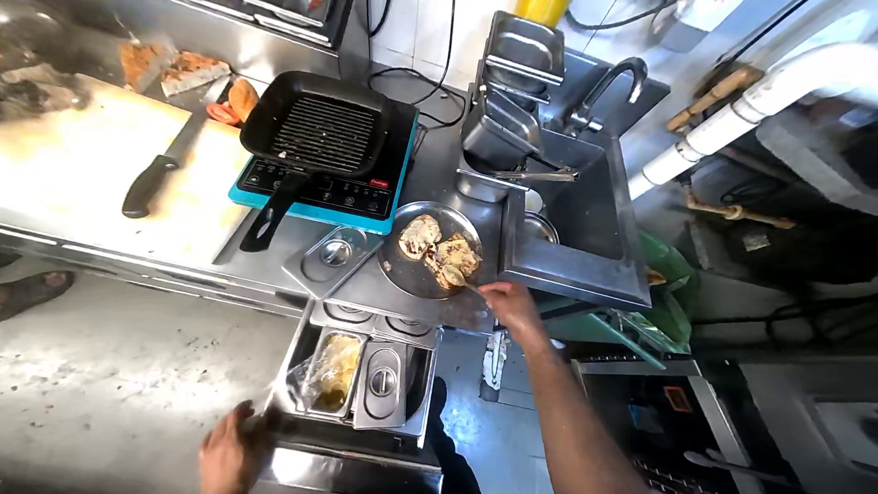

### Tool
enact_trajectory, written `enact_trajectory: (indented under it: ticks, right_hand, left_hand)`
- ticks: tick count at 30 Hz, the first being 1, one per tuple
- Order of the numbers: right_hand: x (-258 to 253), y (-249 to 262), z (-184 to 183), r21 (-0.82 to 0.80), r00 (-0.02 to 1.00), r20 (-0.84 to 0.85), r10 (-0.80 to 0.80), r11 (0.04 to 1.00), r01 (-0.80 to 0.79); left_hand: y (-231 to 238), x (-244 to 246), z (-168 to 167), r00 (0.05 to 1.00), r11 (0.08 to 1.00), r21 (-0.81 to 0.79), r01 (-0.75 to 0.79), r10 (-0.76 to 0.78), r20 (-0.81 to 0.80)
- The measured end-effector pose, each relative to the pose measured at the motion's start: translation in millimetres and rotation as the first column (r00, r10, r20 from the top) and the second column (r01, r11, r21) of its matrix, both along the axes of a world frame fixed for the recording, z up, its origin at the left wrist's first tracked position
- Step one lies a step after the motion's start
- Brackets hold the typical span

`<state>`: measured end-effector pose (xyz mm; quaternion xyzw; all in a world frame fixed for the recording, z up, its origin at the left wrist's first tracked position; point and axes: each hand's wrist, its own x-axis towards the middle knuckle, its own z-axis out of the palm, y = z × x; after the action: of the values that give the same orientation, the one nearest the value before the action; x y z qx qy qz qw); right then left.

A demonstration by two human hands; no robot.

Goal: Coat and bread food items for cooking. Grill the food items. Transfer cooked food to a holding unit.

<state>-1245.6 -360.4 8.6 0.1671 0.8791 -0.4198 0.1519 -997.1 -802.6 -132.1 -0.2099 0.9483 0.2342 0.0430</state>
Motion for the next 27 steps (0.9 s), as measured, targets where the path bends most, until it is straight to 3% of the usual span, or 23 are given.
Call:
enact_trajectory:
  ticks: [2,4,6,8,11,14,16,21,23,27]
  right_hand:
    - [14.2,-7.4,5.3,0.219,0.987,-0.065,0.145,0.967,-0.128]
    - [25.3,-7.8,10.6,0.371,0.950,-0.221,0.220,0.920,-0.126]
    - [33.2,-6.1,8.8,0.401,0.838,-0.487,0.248,0.915,-0.038]
    - [34.7,-11.2,-5.4,0.403,0.743,-0.620,0.251,0.915,0.028]
    - [37.5,-19.6,-36.4,0.516,0.846,-0.451,0.283,0.857,-0.011]
    - [37.9,-25.5,-45.5,0.491,0.765,-0.575,0.288,0.870,0.042]
    - [38.4,-24.6,-54.9,0.491,0.797,-0.530,0.290,0.871,0.009]
    - [29.9,-0.7,-47.9,0.276,0.765,-0.592,0.253,0.956,-0.102]
    - [15.7,14.6,-49.0,0.293,0.813,-0.502,0.294,0.943,-0.160]
    - [-32.5,25.5,-22.8,0.373,0.936,-0.286,0.206,0.923,-0.090]
  left_hand:
    - [-0.1,0.2,1.1,1.000,1.000,-0.003,-0.001,0.001,0.004]
    - [-0.8,0.4,1.6,1.000,1.000,0.000,-0.001,0.001,-0.003]
    - [-0.5,1.0,-0.6,1.000,1.000,-0.012,0.009,-0.009,-0.018]
    - [0.5,2.3,-0.5,1.000,1.000,-0.015,0.006,-0.006,-0.024]
    - [1.6,2.8,2.9,0.999,1.000,0.001,0.006,-0.006,-0.037]
    - [-2.2,3.8,-0.1,0.999,1.000,0.001,0.018,-0.018,-0.029]
    - [-2.0,3.8,0.2,1.000,1.000,0.005,0.016,-0.016,-0.012]
    - [-5.0,5.0,2.2,0.999,0.999,-0.006,0.040,-0.041,-0.016]
    - [-3.9,2.3,-0.8,0.999,0.999,-0.015,0.030,-0.030,-0.012]
    - [-2.6,2.4,-1.7,1.000,1.000,-0.013,0.019,-0.019,-0.003]
